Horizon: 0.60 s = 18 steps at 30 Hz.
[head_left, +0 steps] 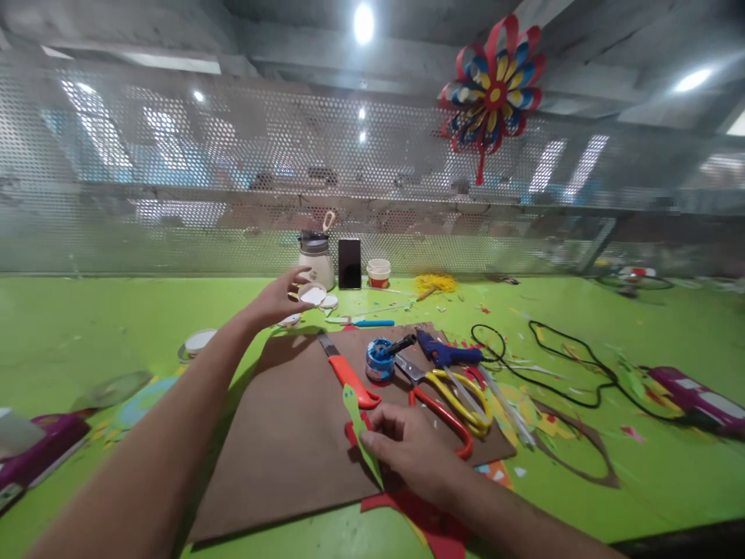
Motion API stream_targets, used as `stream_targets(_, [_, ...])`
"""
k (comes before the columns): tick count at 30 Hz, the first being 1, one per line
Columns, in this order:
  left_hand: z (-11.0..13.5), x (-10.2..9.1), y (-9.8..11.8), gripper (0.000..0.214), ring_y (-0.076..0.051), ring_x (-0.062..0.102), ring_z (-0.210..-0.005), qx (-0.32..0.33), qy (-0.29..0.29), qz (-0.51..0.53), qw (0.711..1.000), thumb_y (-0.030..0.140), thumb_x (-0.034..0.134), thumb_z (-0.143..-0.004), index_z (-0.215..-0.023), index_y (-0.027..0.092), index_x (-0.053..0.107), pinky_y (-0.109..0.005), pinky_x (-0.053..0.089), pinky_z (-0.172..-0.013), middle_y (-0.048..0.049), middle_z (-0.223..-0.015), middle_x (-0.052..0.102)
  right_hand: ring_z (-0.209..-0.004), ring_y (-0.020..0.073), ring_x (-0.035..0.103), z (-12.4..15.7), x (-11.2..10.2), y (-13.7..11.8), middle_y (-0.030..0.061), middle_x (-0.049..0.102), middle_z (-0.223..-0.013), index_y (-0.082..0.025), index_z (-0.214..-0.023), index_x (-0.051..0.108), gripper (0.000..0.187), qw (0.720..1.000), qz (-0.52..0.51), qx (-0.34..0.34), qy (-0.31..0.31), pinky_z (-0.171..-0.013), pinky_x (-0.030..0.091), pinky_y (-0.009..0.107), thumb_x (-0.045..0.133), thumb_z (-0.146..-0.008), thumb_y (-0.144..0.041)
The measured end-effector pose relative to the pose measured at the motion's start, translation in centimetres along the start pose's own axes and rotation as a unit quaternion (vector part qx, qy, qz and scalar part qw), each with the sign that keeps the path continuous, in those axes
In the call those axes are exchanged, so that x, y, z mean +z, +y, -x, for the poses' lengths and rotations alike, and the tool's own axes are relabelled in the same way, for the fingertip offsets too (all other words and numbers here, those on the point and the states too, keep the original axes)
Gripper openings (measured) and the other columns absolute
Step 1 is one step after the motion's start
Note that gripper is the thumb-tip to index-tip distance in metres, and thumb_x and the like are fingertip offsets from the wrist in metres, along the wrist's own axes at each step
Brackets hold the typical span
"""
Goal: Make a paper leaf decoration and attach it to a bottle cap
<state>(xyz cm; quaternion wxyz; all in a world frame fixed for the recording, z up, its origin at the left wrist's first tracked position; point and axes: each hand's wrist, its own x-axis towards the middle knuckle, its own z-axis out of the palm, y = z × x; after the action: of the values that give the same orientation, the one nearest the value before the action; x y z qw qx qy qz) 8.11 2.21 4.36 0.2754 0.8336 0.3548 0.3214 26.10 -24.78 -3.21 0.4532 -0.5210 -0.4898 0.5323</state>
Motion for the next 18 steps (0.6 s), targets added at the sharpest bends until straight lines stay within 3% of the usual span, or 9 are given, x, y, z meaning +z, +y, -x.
stream_targets(9, [1.9, -0.5, 6.3, 0.078, -0.028, 0.061, -0.109, -0.026, -0.029, 0.202, 0.979, 0.034, 0.080, -0.063, -0.130, 0.015, 0.043, -0.045, 0.049, -0.092, -0.0180, -0.119, 0.064, -0.048, 0.0077, 0.041, -0.1, -0.2, -0.4, -0.0049, 0.047, -0.054, -0.017, -0.067, 0.050, 0.026, 1.000, -0.002, -0.012, 0.008, -0.045, 0.027, 0.020, 0.066, -0.072, -0.037])
stream_targets(13, [3.4, -0.7, 8.2, 0.073, -0.028, 0.064, -0.104, -0.028, -0.027, 0.212, 0.976, 0.035, 0.078, -0.067, -0.128, 0.013, 0.046, -0.044, 0.051, -0.088, -0.0173, -0.115, 0.067, -0.043, 0.0061, 0.039, -0.1, -0.5, -0.3, -0.0067, 0.046, -0.051, -0.018, -0.068, 0.050, 0.025, 0.999, -0.039, 0.007, 0.005, -0.041, 0.027, 0.019, 0.067, -0.073, -0.035])
stream_targets(18, [5.3, 0.3, 10.9, 0.060, -0.026, 0.069, -0.093, -0.001, -0.052, 0.246, 0.968, 0.036, 0.075, -0.073, -0.123, 0.014, 0.050, -0.044, 0.053, -0.086, -0.0143, -0.103, 0.071, -0.042, 0.0055, 0.041, -0.1, -0.6, -0.3, -0.0059, 0.049, -0.051, -0.017, -0.066, 0.051, 0.023, 0.999, -0.043, -0.019, 0.009, -0.039, 0.027, 0.017, 0.068, -0.073, -0.031])
